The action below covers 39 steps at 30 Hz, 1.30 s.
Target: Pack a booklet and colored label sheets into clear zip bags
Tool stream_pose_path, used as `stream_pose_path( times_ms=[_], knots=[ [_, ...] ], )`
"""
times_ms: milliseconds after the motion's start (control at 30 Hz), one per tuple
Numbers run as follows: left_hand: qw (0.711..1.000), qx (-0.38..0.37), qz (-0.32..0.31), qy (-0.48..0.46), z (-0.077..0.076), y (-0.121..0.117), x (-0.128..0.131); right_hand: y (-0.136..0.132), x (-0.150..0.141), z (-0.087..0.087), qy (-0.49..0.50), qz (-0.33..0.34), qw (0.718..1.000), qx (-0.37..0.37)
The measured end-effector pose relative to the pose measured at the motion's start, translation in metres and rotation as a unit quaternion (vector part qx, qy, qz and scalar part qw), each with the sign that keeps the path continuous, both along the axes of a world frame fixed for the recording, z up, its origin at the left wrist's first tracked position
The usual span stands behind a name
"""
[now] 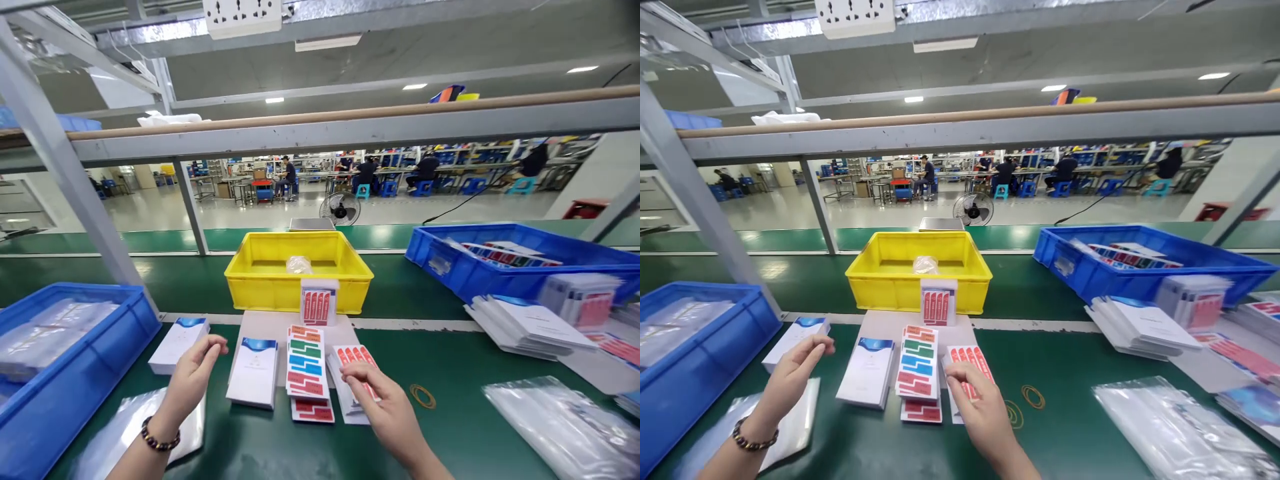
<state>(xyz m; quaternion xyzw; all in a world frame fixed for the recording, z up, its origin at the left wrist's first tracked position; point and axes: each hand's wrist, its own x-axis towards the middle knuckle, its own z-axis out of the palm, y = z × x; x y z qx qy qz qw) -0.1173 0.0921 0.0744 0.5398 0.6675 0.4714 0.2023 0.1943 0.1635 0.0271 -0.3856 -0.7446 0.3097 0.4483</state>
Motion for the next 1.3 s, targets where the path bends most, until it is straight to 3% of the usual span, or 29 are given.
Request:
stream_pose_path(
  times_ms=[133,267,367,500,600,733,833,900,1033,1100,1200,1300],
  knots=[
    [0.984,-0.129,0.062,0.108,-0.014,-0.052,-0.03,-0.019,-0.009,-0.009,0.01,0.016,1.0,0.005],
    [0.921,-0.28,0.136,0.234,-0.036,-0.086,-0.051,-0.028,-0.021,-0.012,0.025,0.033,0.999,-0.002],
    [0.882,-0.376,0.145,0.244,-0.056,-0.099,-0.063,-0.032,-0.03,-0.017,0.024,0.054,0.998,-0.01],
    [0.883,-0.389,0.132,0.228,-0.071,-0.105,-0.074,-0.033,-0.038,-0.033,0.006,0.082,0.997,-0.013],
    [0.888,-0.377,0.131,0.228,-0.068,-0.105,-0.073,-0.035,-0.042,-0.045,-0.002,0.104,0.994,-0.011],
    [0.907,-0.345,0.104,0.215,-0.053,-0.099,-0.04,-0.04,-0.047,-0.048,-0.024,0.175,0.984,-0.031],
    [0.939,-0.284,0.028,0.192,-0.052,-0.085,0.01,-0.046,-0.053,-0.045,-0.033,0.253,0.965,-0.056],
    [0.94,-0.257,-0.033,0.221,-0.058,-0.073,0.046,-0.052,-0.058,-0.045,-0.046,0.276,0.955,-0.093],
    [0.928,-0.222,-0.147,0.26,-0.074,-0.049,0.1,-0.058,-0.062,-0.051,-0.101,0.234,0.947,-0.195],
    [0.928,-0.218,-0.174,0.247,-0.077,-0.038,0.112,-0.058,-0.061,-0.054,-0.137,0.192,0.954,-0.183],
    [0.946,-0.222,-0.194,0.131,-0.08,-0.024,0.115,-0.053,-0.058,-0.057,-0.181,0.146,0.965,-0.118],
    [0.944,-0.254,-0.195,-0.082,-0.089,-0.012,0.111,-0.049,-0.057,-0.066,-0.225,0.146,0.961,-0.064]
  ],
)
